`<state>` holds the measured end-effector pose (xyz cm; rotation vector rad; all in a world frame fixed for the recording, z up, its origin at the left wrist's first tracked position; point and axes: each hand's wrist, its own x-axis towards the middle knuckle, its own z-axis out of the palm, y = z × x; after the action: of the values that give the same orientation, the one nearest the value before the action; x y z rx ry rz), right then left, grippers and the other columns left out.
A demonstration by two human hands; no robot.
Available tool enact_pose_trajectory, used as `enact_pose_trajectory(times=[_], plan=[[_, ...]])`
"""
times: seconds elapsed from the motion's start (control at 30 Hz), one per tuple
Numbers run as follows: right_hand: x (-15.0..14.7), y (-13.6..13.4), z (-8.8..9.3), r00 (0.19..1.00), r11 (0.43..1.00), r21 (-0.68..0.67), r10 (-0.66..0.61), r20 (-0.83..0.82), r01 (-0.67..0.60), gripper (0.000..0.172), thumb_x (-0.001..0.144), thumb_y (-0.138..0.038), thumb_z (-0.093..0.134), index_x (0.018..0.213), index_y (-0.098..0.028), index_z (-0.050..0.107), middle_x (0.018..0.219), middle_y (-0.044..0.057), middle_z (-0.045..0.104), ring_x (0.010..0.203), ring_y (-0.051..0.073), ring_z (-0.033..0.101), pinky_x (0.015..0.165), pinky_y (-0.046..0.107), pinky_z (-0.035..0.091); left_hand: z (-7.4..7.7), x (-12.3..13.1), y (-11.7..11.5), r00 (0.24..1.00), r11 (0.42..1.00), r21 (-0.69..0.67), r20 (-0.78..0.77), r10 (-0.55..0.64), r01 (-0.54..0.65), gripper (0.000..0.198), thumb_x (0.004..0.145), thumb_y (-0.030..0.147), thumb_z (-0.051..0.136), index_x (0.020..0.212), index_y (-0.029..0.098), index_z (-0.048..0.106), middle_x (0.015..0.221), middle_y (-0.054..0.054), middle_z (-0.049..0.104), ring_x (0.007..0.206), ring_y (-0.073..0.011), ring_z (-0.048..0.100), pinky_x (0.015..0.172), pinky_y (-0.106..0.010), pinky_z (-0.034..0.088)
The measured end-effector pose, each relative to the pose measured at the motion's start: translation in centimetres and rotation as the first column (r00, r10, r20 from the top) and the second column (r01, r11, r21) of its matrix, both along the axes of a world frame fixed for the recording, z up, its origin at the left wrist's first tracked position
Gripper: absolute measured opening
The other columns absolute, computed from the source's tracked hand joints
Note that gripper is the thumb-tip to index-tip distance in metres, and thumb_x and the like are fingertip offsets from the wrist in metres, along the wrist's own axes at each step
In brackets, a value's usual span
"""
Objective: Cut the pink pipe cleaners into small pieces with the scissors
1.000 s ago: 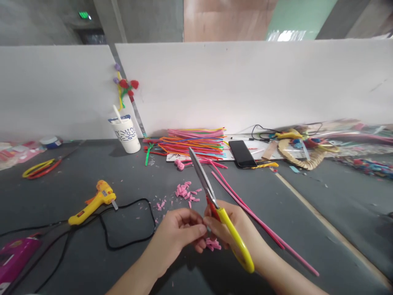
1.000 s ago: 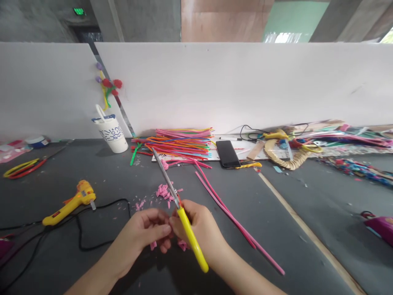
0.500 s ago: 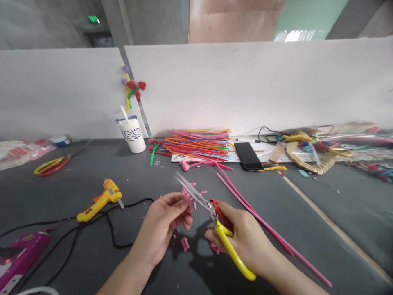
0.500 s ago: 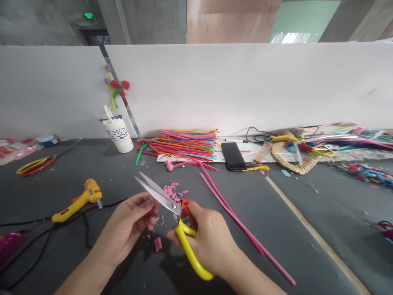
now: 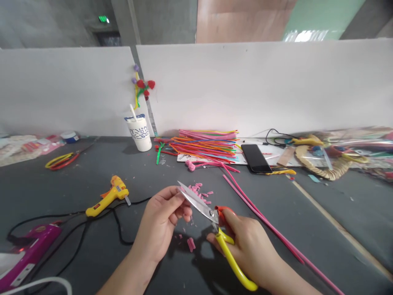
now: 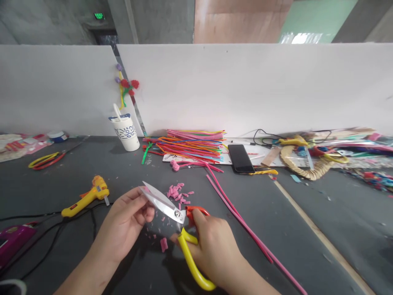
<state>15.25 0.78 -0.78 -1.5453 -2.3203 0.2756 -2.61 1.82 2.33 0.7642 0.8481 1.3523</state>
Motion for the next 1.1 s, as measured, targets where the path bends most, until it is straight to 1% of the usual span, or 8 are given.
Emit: enact_pose_trajectory(times=[0.5, 0.73, 0.8, 0.83, 0.9, 0.97, 1.03, 1.1], plan=[[0.0, -0.1, -0.1, 1.0, 0.998, 0.056, 0.015, 0.024, -0.016, 0.028, 0.076, -0.045, 0.046, 0.061, -0.023, 0.038, 0.043, -0.004, 0.045, 0.036, 0.012, 0.039, 0.04, 0.023, 0.018, -0.2, 0.0, 0.1, 0.997, 0.999, 0.018, 0.053, -0.049, 0.048, 0.011, 0.077, 0.017, 0.057, 0.069, 0.013, 0.063, 0.055, 0.002, 0.057, 0.047, -0.004, 0.051, 0.045, -0.012, 0.04], [0.2, 0.1, -0.3, 0.999, 0.999, -0.032, -0.021, -0.034, 0.02, 0.031, 0.073, -0.047, 0.049, 0.059, -0.022, 0.037, 0.045, -0.005, 0.043, 0.038, 0.01, 0.035, 0.042, 0.023, 0.017, -0.3, -0.2, 0.0, 0.998, 0.999, 0.023, 0.056, -0.029, 0.028, 0.007, 0.073, 0.017, 0.06, 0.069, 0.012, 0.063, 0.058, 0.001, 0.058, 0.047, -0.0049, 0.051, 0.045, -0.014, 0.041], [0.1, 0.3, -0.2, 0.993, 0.995, -0.089, -0.061, -0.098, 0.052, 0.035, 0.07, -0.049, 0.051, 0.056, -0.022, 0.034, 0.044, -0.006, 0.039, 0.038, 0.01, 0.032, 0.042, 0.022, 0.017, -0.2, -0.1, -0.1, 0.999, 1.0, 0.015, 0.047, -0.015, 0.015, 0.006, 0.073, 0.018, 0.06, 0.069, 0.013, 0.062, 0.059, 0.001, 0.059, 0.047, -0.0053, 0.051, 0.045, -0.015, 0.041], [0.1, 0.4, -0.1, 0.984, 0.987, -0.144, -0.087, -0.155, 0.064, 0.036, 0.069, -0.049, 0.052, 0.056, -0.022, 0.032, 0.044, -0.006, 0.037, 0.039, 0.009, 0.032, 0.041, 0.022, 0.018, -0.2, 0.0, -0.1, 0.999, 1.0, 0.006, 0.032, -0.012, 0.012, 0.006, 0.073, 0.018, 0.06, 0.07, 0.013, 0.061, 0.06, 0.001, 0.059, 0.048, -0.0056, 0.052, 0.045, -0.015, 0.041], [-0.1, 0.5, 0.2, 0.937, 0.957, -0.283, -0.149, -0.316, 0.057, 0.035, 0.07, -0.047, 0.052, 0.056, -0.022, 0.032, 0.046, -0.007, 0.036, 0.041, 0.009, 0.034, 0.041, 0.02, 0.022, -0.2, 0.2, -0.2, 0.999, 0.999, -0.021, -0.035, -0.026, 0.026, 0.007, 0.073, 0.02, 0.06, 0.069, 0.014, 0.059, 0.061, 0.0, 0.059, 0.049, -0.0067, 0.052, 0.046, -0.016, 0.042], [-0.2, 0.6, 0.6, 0.85, 0.917, -0.4, -0.218, -0.48, 0.009, 0.029, 0.071, -0.043, 0.05, 0.058, -0.021, 0.037, 0.048, -0.006, 0.039, 0.042, 0.009, 0.036, 0.041, 0.019, 0.027, -0.5, 0.6, -0.3, 0.986, 0.996, -0.053, -0.143, -0.081, 0.074, 0.008, 0.072, 0.022, 0.06, 0.069, 0.014, 0.058, 0.061, 0.0, 0.059, 0.05, -0.0083, 0.053, 0.047, -0.018, 0.042], [-0.3, 0.5, 0.9, 0.753, 0.879, -0.476, -0.288, -0.592, -0.038, 0.023, 0.071, -0.04, 0.049, 0.063, -0.02, 0.043, 0.051, -0.006, 0.042, 0.041, 0.008, 0.036, 0.039, 0.019, 0.03, -0.8, 1.2, -0.5, 0.951, 0.988, -0.09, -0.27, -0.149, 0.129, 0.008, 0.071, 0.023, 0.059, 0.068, 0.015, 0.057, 0.059, 0.001, 0.058, 0.05, -0.0096, 0.053, 0.047, -0.02, 0.042], [-0.4, 0.5, 1.2, 0.675, 0.855, -0.514, -0.339, -0.656, -0.07, 0.02, 0.07, -0.039, 0.051, 0.068, -0.019, 0.047, 0.053, -0.006, 0.044, 0.04, 0.007, 0.036, 0.037, 0.019, 0.031, -1.2, 1.8, -0.7, 0.897, 0.977, -0.124, -0.39, -0.209, 0.173, 0.008, 0.071, 0.023, 0.058, 0.067, 0.016, 0.056, 0.055, 0.002, 0.056, 0.048, -0.0101, 0.052, 0.046, -0.02, 0.041]])
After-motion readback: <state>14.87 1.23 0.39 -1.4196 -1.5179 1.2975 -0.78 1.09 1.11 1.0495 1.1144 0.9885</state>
